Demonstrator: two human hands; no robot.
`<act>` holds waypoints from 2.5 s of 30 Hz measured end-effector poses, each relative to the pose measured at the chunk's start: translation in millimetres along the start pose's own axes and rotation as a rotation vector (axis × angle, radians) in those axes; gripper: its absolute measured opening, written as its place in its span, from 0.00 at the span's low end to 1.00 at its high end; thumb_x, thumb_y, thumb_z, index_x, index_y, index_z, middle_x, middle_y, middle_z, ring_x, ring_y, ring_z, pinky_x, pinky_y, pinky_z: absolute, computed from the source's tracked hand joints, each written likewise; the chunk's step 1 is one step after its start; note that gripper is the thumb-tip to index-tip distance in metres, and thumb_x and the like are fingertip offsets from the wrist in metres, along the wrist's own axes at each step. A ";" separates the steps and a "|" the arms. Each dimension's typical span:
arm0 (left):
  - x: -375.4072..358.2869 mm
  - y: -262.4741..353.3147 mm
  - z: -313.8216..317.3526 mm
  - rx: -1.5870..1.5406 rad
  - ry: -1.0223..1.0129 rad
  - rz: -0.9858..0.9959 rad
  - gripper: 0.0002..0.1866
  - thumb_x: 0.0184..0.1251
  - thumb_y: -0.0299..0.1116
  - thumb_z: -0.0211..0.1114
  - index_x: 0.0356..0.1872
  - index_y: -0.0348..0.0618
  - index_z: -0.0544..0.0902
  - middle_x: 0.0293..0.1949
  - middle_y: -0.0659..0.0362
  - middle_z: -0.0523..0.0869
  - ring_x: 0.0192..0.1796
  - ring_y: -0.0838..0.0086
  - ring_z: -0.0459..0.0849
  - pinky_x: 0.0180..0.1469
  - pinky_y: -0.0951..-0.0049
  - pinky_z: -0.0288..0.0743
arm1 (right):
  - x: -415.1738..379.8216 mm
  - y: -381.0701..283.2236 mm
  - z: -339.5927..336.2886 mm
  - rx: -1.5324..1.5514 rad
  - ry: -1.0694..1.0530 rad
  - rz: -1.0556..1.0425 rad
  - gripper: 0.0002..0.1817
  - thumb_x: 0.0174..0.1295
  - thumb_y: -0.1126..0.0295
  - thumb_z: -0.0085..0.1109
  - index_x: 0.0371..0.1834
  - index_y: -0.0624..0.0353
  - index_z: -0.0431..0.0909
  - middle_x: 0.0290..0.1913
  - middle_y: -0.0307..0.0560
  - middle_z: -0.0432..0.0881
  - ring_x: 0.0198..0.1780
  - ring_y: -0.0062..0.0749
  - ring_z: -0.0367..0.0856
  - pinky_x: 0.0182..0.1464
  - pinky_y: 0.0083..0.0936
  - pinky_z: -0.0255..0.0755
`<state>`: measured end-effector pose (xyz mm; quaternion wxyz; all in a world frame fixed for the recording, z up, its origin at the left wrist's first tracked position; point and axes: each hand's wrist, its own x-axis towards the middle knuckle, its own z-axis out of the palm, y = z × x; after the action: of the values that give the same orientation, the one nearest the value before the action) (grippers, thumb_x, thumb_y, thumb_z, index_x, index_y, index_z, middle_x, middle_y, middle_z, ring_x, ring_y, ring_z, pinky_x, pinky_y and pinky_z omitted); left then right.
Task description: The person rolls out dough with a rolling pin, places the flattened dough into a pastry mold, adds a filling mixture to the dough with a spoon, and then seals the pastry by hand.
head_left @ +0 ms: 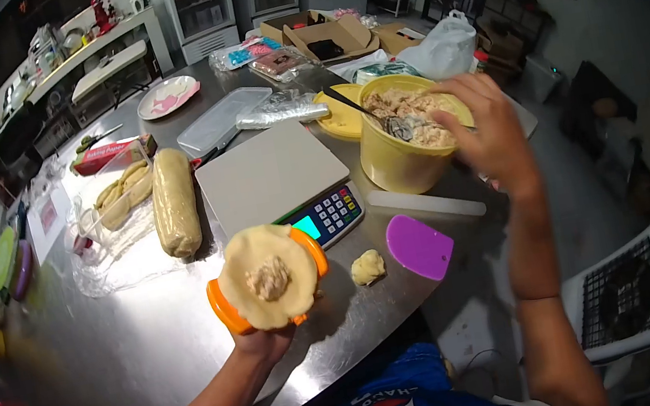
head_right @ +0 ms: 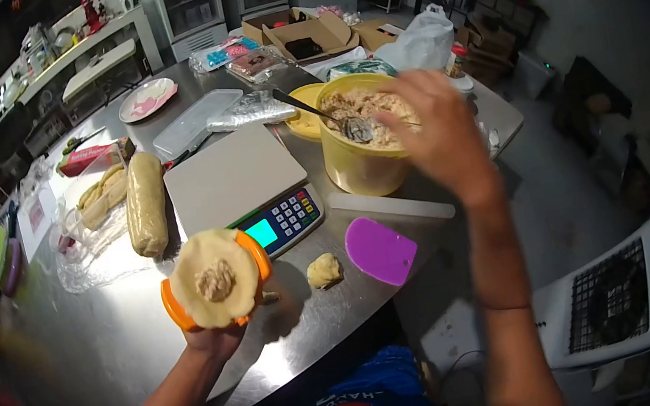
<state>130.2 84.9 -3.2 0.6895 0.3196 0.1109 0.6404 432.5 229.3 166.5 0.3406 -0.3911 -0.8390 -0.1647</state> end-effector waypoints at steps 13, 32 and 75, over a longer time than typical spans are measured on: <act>-40.8 17.2 -22.1 -0.003 0.002 -0.127 0.47 0.54 0.65 0.73 0.67 0.44 0.69 0.57 0.52 0.81 0.49 0.69 0.88 0.39 0.74 0.87 | -3.2 83.5 10.8 -0.183 -0.561 0.276 0.12 0.63 0.69 0.61 0.46 0.62 0.85 0.41 0.64 0.85 0.46 0.54 0.85 0.49 0.41 0.75; -77.6 -3.2 -72.9 -0.149 0.120 -0.098 0.30 0.80 0.46 0.48 0.76 0.48 0.54 0.71 0.51 0.66 0.72 0.61 0.71 0.74 0.58 0.67 | 2.4 -161.7 31.9 0.406 -0.509 -0.625 0.09 0.46 0.67 0.73 0.31 0.53 0.87 0.16 0.34 0.67 0.16 0.29 0.70 0.20 0.30 0.61; -80.0 19.0 -44.4 0.203 0.477 0.168 0.37 0.64 0.55 0.61 0.68 0.44 0.64 0.54 0.56 0.79 0.52 0.72 0.83 0.52 0.71 0.82 | -75.0 -208.4 52.3 0.469 -0.656 -0.320 0.30 0.52 0.78 0.62 0.64 0.58 0.78 0.22 0.43 0.71 0.17 0.33 0.76 0.21 0.32 0.73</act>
<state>77.4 21.3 -46.9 0.5527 0.2351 0.3069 0.7382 283.9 83.5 74.5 0.1060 -0.1998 -0.9676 0.1126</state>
